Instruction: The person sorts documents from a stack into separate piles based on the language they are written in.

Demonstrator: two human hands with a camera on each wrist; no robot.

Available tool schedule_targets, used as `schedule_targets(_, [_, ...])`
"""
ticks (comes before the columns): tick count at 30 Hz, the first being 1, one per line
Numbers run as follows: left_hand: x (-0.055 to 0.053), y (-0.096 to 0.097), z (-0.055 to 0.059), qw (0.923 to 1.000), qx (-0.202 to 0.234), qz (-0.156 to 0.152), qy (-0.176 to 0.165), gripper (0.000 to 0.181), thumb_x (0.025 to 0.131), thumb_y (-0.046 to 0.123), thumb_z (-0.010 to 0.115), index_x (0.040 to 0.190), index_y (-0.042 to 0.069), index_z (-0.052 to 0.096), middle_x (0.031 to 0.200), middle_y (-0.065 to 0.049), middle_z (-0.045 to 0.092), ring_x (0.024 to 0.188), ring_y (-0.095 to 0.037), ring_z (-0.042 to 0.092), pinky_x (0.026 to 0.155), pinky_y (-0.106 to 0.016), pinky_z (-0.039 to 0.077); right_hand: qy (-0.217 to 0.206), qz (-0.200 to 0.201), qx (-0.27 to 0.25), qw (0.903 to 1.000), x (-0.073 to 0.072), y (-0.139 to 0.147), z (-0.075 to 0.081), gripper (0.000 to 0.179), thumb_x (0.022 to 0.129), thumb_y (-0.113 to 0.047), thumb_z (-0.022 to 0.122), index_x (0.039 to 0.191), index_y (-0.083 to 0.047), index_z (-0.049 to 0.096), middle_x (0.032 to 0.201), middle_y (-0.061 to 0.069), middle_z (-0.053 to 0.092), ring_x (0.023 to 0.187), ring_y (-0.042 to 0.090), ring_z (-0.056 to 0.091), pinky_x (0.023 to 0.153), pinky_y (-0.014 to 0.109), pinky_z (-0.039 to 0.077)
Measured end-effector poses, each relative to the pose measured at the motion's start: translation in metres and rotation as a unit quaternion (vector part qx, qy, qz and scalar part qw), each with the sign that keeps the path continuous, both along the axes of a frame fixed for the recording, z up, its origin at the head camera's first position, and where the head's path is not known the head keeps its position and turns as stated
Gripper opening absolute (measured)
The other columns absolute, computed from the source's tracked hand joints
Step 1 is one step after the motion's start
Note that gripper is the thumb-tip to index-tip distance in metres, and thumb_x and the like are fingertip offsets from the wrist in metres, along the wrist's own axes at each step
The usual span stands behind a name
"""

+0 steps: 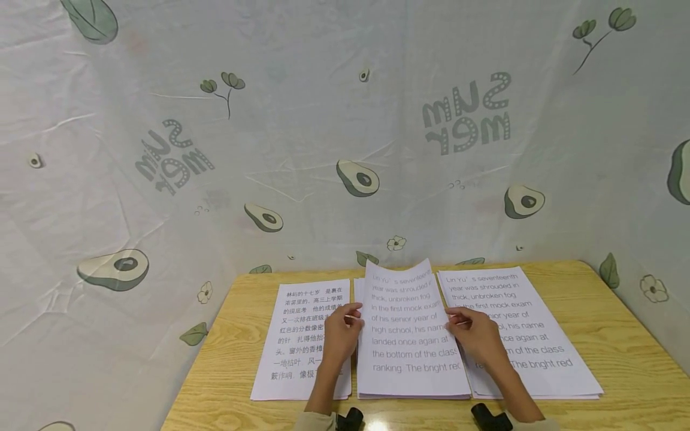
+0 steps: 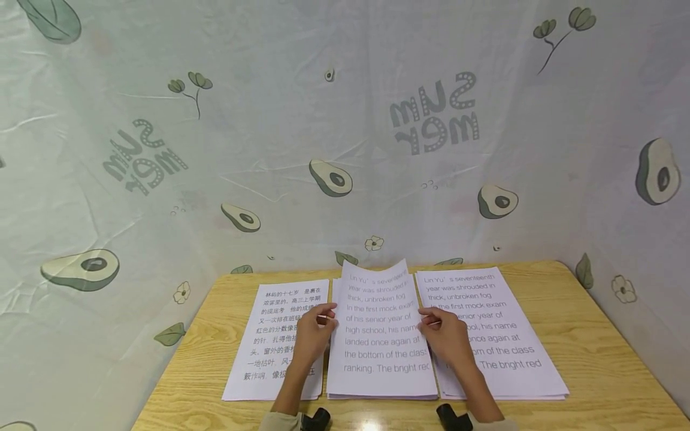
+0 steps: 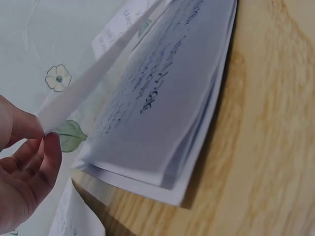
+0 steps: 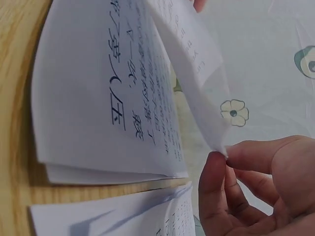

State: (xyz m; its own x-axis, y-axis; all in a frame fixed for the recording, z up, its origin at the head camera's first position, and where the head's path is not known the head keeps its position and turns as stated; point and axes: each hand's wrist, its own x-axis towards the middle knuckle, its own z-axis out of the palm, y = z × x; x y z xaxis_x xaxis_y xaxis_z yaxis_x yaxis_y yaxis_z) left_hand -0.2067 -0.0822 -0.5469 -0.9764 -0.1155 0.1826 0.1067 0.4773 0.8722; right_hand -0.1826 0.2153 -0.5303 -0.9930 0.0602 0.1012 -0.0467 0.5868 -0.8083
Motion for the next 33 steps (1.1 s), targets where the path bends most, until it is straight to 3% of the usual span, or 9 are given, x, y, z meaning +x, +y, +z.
schedule_targets(10, [0.000,0.011,0.003,0.9984,0.056,0.002,-0.003,0.038,0.088,-0.005,0.077,0.123,0.008,0.079,0.101,-0.004,0.074,0.086,-0.009,0.065,0.067,-0.020,0.056,-0.038,0.002,-0.058,0.9976,-0.002,0.012,0.005,0.039,0.102,-0.012,0.071,0.137,0.002,0.069,0.113,0.017,0.073,0.086,0.009,0.068,0.068,0.022,0.059])
schedule_targets(18, [-0.001,0.035,0.007,0.9970,0.077,-0.009,-0.003,0.038,0.089,-0.007,0.077,0.124,0.009,0.079,0.101,-0.004,0.075,0.085,-0.007,0.065,0.066,-0.018,0.056,-0.066,0.000,-0.076,0.9949,-0.003,0.037,0.007,0.043,0.103,-0.013,0.069,0.143,0.004,0.065,0.119,0.019,0.071,0.087,0.008,0.066,0.071,0.023,0.059])
schedule_targets(26, [-0.005,0.063,0.005,0.9933,0.113,-0.017,-0.018,0.037,0.090,-0.004,0.076,0.124,0.010,0.080,0.101,-0.001,0.073,0.084,-0.006,0.065,0.066,-0.019,0.059,-0.080,-0.002,-0.068,0.9945,-0.004,0.073,0.005,0.048,0.105,-0.017,0.068,0.147,0.004,0.061,0.120,0.017,0.070,0.088,0.004,0.064,0.074,0.023,0.059])
schedule_targets(33, [-0.007,0.094,0.000,0.9891,0.144,-0.019,-0.025,0.035,0.090,-0.004,0.077,0.122,0.010,0.080,0.097,0.002,0.071,0.081,-0.005,0.063,0.068,-0.016,0.056,-0.101,-0.003,-0.082,0.9915,-0.001,0.108,0.005,0.054,0.107,-0.021,0.066,0.152,0.007,0.054,0.114,0.005,0.068,0.089,0.001,0.063,0.077,0.021,0.059])
